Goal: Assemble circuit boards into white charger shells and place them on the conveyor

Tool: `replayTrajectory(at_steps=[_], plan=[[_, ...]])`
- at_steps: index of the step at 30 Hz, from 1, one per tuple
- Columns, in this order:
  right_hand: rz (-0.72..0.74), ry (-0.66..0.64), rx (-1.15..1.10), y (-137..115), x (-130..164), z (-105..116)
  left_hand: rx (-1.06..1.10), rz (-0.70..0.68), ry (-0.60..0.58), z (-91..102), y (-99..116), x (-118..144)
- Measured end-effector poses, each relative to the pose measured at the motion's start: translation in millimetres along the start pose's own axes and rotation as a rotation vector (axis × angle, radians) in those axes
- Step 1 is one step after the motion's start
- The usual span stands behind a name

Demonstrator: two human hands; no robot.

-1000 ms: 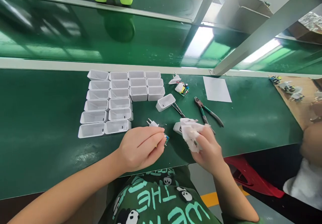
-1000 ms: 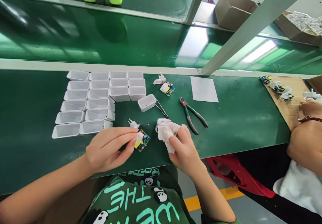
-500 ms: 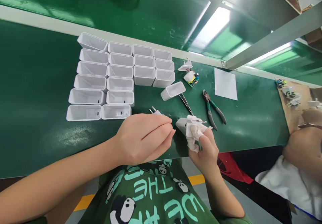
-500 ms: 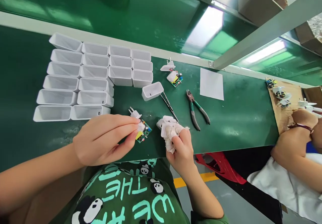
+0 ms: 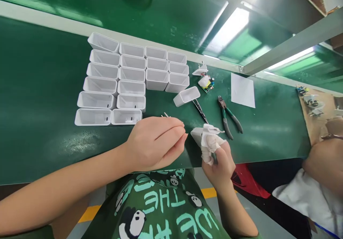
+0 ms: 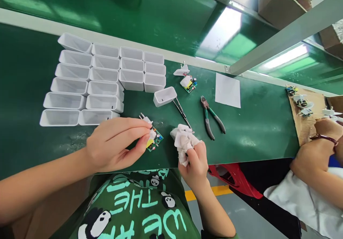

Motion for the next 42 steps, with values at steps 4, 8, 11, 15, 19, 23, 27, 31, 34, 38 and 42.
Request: replayTrajectory(at_steps=[4, 8, 11, 15, 19, 23, 27, 31, 34, 38, 42], plan=[[0.037, 0.01, -0.047, -6, -3, -5, 0.023, -0.008, -0.002, -0.7, -1, 1], [-0.386, 0.085, -0.482, -7, -8, 5, 0.096, -0.061, -0.064, -3.8, 2, 1], [-0.842, 0.062, -1.074, -17, -17, -7, 0.162, -0.114, -0.147, -7.5, 7, 1], [-1.212, -0.182, -1.608, -42, -32, -32, 0.177, -0.024, -0.103, -4.5, 4, 0], [-1.288, -0.209, -1.881, -51, -39, -38, 0.23, 0.024, -0.069, -2.3, 0, 0], [-1.275, -0.211, -1.955, -59, -42, -34, 0.255, 0.032, -0.08, -3.0, -2, 0], [-1.279, -0.208, -1.847, -58, -36, -32, 0.27, 0.026, -0.065, -2.9, -2, -1], [-1.139, -0.304, -1.613, -35, -55, -26, 0.24, 0.081, -0.078, -7.6, -4, 0], [-0.815, -0.167, -1.215, 14, -117, -15, 0.146, 0.159, -0.145, -14.9, -7, 5], [-0.312, 0.041, -0.322, 82, -229, -12, -0.063, 0.102, -0.183, -15.5, -7, 9], [-0.33, 0.004, -0.116, 129, -296, -49, -0.428, 0.121, -0.201, -3.1, -11, 2]])
Point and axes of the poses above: each hand's wrist, its own x-axis away from the middle knuckle, its own z-axis out of the back of the hand, y = z × x, the point moved 5 cm from there along -x, towards the middle knuckle, and after that the axes turned 2 degrees about y, right-handed, at the moved point
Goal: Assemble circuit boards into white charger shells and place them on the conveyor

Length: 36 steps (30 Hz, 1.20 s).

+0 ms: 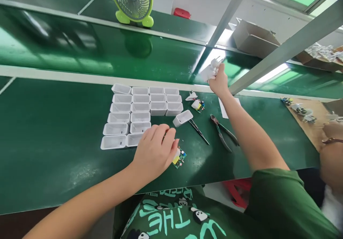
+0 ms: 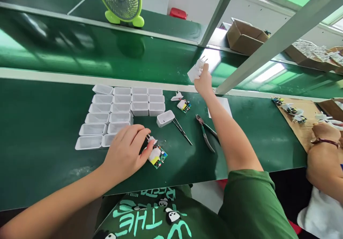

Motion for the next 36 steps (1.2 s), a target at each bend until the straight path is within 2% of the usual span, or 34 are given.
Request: replayTrajectory(at_steps=[2, 4, 8, 11, 13, 15, 17, 20, 24, 26, 28, 30, 33, 36], plan=[[-0.014, -0.007, 0.067, 5, -15, -14, -0.203, 0.078, -0.049, 6.0, -6, -4], [-0.011, -0.02, 0.149, 5, -18, -21, -0.338, 0.134, -0.099, 11.4, -11, -6], [0.063, -0.063, 0.232, 2, 5, -3, -0.439, 0.158, -0.141, 18.8, -18, -6], [0.124, -0.277, 0.277, 6, 39, 10, -0.446, 0.14, -0.152, 20.8, -21, -4], [0.176, -0.436, 0.315, 9, 64, 10, -0.418, 0.123, -0.142, 21.6, -21, -2], [0.225, -0.507, 0.361, 11, 82, 6, -0.378, 0.123, -0.128, 22.2, -20, -1], [0.259, -0.492, 0.411, 8, 92, 0, -0.354, 0.132, -0.117, 22.9, -19, 0], [0.297, -0.401, 0.471, 1, 95, -5, -0.394, 0.125, -0.127, 23.0, -20, 2], [0.529, -0.257, 0.647, -14, 102, 5, -0.419, 0.088, -0.151, 22.2, -21, 2], [0.609, -0.289, 0.695, -16, 110, 12, -0.388, 0.082, -0.184, 20.7, -20, 2], [0.574, -0.417, 0.628, -14, 116, 19, -0.35, 0.076, -0.225, 19.0, -15, 3], [0.477, -0.527, 0.504, -12, 119, 26, -0.315, 0.06, -0.256, 18.4, -9, 5], [0.306, -0.526, 0.419, -11, 116, 29, -0.27, 0.033, -0.253, 21.4, 1, 8], [0.256, -0.528, 0.45, -16, 113, 16, -0.171, 0.042, -0.211, 26.8, 4, 7]])
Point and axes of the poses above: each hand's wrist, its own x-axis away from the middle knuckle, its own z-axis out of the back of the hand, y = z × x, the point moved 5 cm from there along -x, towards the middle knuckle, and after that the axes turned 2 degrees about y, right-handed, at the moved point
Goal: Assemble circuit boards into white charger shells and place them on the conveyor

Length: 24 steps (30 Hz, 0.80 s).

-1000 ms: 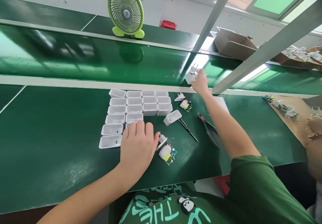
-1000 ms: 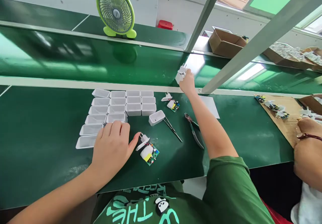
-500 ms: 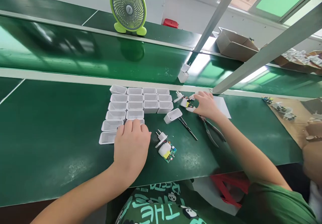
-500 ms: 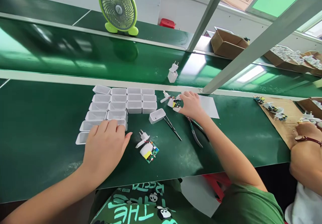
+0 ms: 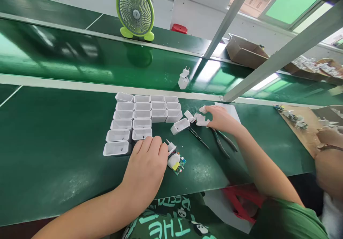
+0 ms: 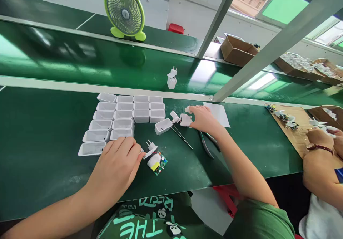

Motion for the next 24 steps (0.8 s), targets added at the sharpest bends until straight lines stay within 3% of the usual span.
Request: replayTrajectory(at_steps=[2, 6, 9, 11, 13, 15, 17, 19, 22, 24], plan=[[0.023, -0.021, 0.003, -8, -8, -6, 0.112, 0.031, 0.054, 4.0, -4, -3], [0.031, -0.033, -0.056, -15, -16, -5, 0.41, 0.164, 0.276, 8.9, -21, -13], [0.011, -0.036, -0.153, -10, -13, 3, 0.821, 0.37, 0.283, -7.0, -35, -17], [-0.032, -0.004, -0.404, -5, -4, 10, 1.2, 0.523, 0.199, -25.4, -38, -19], [-0.099, 0.082, -0.863, -4, 13, 13, 1.565, 0.624, 0.131, -40.0, -34, -20], [-0.156, 0.196, -1.37, -10, 38, 8, 1.8, 0.668, 0.114, -46.7, -29, -21], [-0.168, 0.258, -1.714, -27, 66, -8, 1.87, 0.667, 0.123, -47.6, -25, -21], [-0.155, 0.219, -1.89, -50, 90, -32, 1.875, 0.608, 0.087, -45.9, -19, -21], [-0.253, 0.313, -1.951, -68, 115, -68, 1.781, 0.47, 0.037, -42.3, -12, -18], [-0.334, 0.367, -1.972, -75, 123, -85, 1.658, 0.38, 0.081, -38.3, -10, -14]])
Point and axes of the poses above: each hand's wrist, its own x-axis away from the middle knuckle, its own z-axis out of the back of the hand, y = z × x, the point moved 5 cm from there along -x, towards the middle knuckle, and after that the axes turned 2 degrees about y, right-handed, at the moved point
